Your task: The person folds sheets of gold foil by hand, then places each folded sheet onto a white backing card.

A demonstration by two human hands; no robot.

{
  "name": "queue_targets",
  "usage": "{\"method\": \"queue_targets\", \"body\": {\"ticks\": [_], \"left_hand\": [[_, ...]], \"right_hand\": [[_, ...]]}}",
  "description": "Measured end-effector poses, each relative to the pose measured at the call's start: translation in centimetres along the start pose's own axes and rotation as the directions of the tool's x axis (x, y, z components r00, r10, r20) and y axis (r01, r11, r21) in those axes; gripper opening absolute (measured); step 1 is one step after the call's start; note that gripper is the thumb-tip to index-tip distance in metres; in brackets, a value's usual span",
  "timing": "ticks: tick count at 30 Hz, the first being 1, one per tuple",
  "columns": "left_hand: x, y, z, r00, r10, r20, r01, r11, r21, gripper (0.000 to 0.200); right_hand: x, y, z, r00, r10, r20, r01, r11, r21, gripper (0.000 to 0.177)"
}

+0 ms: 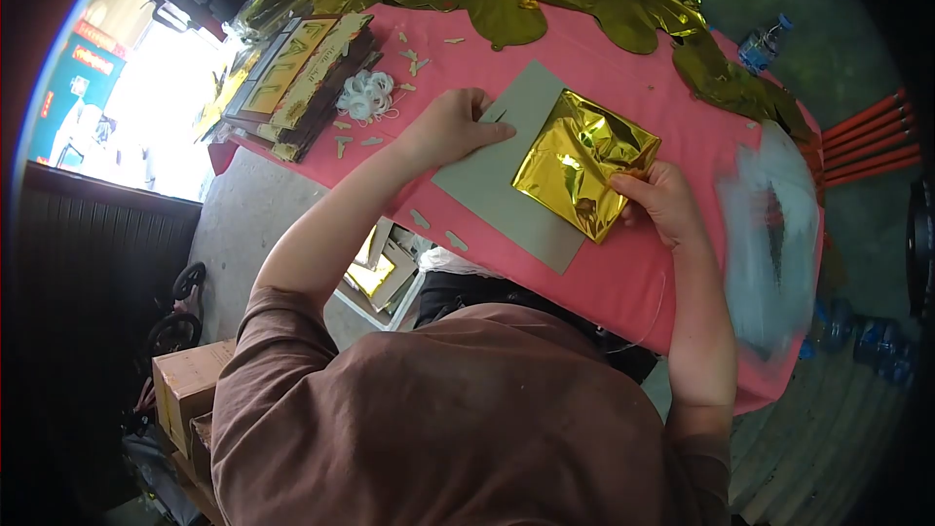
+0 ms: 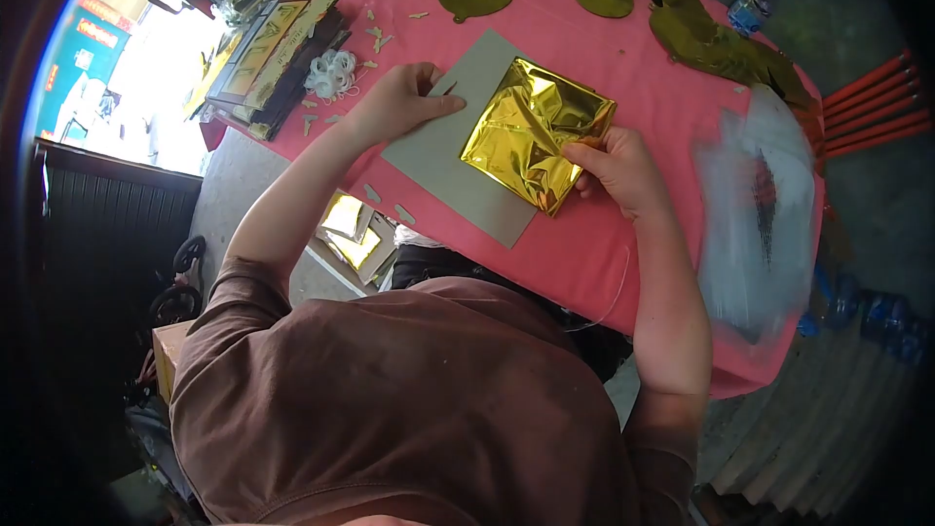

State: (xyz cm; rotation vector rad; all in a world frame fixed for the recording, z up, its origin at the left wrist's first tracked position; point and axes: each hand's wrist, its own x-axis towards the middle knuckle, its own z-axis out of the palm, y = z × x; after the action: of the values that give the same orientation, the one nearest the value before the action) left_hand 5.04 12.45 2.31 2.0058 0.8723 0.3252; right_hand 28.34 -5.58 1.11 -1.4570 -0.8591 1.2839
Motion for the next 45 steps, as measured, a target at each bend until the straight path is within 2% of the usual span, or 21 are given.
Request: {"method": "queue_targets", "body": {"ticks": [2, 3, 5, 8, 17, 21, 26, 33, 35, 36, 38, 41, 42, 44, 45], "left_hand": [[-0.4, 0.2, 0.2, 0.992, 0.063, -0.110, -0.046, 0.987, 0.154, 0.034], [-0.4, -0.3, 0.5, 0.992, 0.061, -0.110, -0.044, 0.987, 0.153, 0.034], [-0.4, -1.2, 1.1, 0.886, 0.407, -0.224, -0.266, 0.839, 0.474, 0.028], [-0.7, -1.1, 1.7, 0.892, 0.384, -0.238, -0.193, 0.800, 0.568, 0.023], [-0.2, -1.0, 2.1, 0.891, 0.389, -0.234, -0.160, 0.752, 0.640, 0.020], [-0.2, -0.8, 2.4, 0.913, 0.315, -0.260, -0.096, 0.784, 0.613, 0.018], [-0.4, -1.3, 1.8, 0.919, 0.337, -0.206, -0.187, 0.829, 0.527, 0.019], [-1.4, -0.2, 2.2, 0.928, 0.329, -0.175, -0.214, 0.855, 0.472, 0.019], [-1.8, 0.3, 1.5, 0.983, 0.164, -0.087, -0.127, 0.936, 0.329, 0.019], [-2.0, 0.4, 1.3, 0.983, 0.165, -0.084, -0.129, 0.935, 0.330, 0.019], [-2.7, 0.4, 0.8, 0.985, 0.171, 0.017, -0.172, 0.985, 0.020, 0.018], [-3.3, -0.1, -1.3, 0.993, 0.109, -0.045, -0.110, 0.993, -0.035, 0.018], [-3.8, 0.1, -2.3, 0.993, 0.108, -0.043, -0.110, 0.993, -0.034, 0.018], [-4.9, 0.8, -4.6, 0.987, -0.043, -0.154, 0.070, 0.981, 0.179, 0.016], [-5.6, 0.4, -5.3, 0.987, -0.043, -0.157, 0.072, 0.981, 0.180, 0.016]], "right_hand": [[-0.1, -0.3, 0.3, 0.998, 0.040, -0.055, -0.044, 0.996, -0.077, 0.011], [0.0, -0.2, 0.5, 0.998, 0.042, -0.054, -0.046, 0.996, -0.077, 0.011], [0.1, 0.0, 0.8, 0.998, 0.022, -0.066, -0.032, 0.987, -0.157, 0.012], [0.2, -0.3, 1.6, 0.998, 0.013, -0.060, -0.026, 0.976, -0.216, 0.013], [0.2, -0.4, 2.2, 0.997, 0.019, -0.074, -0.040, 0.954, -0.296, 0.013], [0.0, -0.6, 2.4, 0.997, 0.025, -0.080, -0.048, 0.951, -0.305, 0.013], [-0.1, -0.7, 2.4, 0.995, 0.043, -0.091, -0.070, 0.947, -0.313, 0.013], [0.2, -0.3, 2.3, 0.997, 0.016, -0.080, -0.041, 0.948, -0.316, 0.014], [0.3, -0.1, 2.1, 0.997, 0.021, -0.081, -0.044, 0.954, -0.296, 0.014], [0.2, -0.1, 2.2, 0.996, 0.021, -0.083, -0.045, 0.955, -0.294, 0.014], [0.1, -0.3, 2.3, 0.995, 0.014, -0.095, -0.043, 0.951, -0.306, 0.015], [0.1, -0.4, 2.4, 0.996, 0.017, -0.093, -0.046, 0.948, -0.316, 0.017], [0.0, -0.4, 2.4, 0.995, 0.018, -0.094, -0.046, 0.948, -0.315, 0.017], [0.0, -0.4, 2.4, 0.995, 0.010, -0.099, -0.042, 0.947, -0.318, 0.017], [0.1, -0.4, 2.4, 0.995, 0.009, -0.096, -0.039, 0.947, -0.318, 0.017]]}}
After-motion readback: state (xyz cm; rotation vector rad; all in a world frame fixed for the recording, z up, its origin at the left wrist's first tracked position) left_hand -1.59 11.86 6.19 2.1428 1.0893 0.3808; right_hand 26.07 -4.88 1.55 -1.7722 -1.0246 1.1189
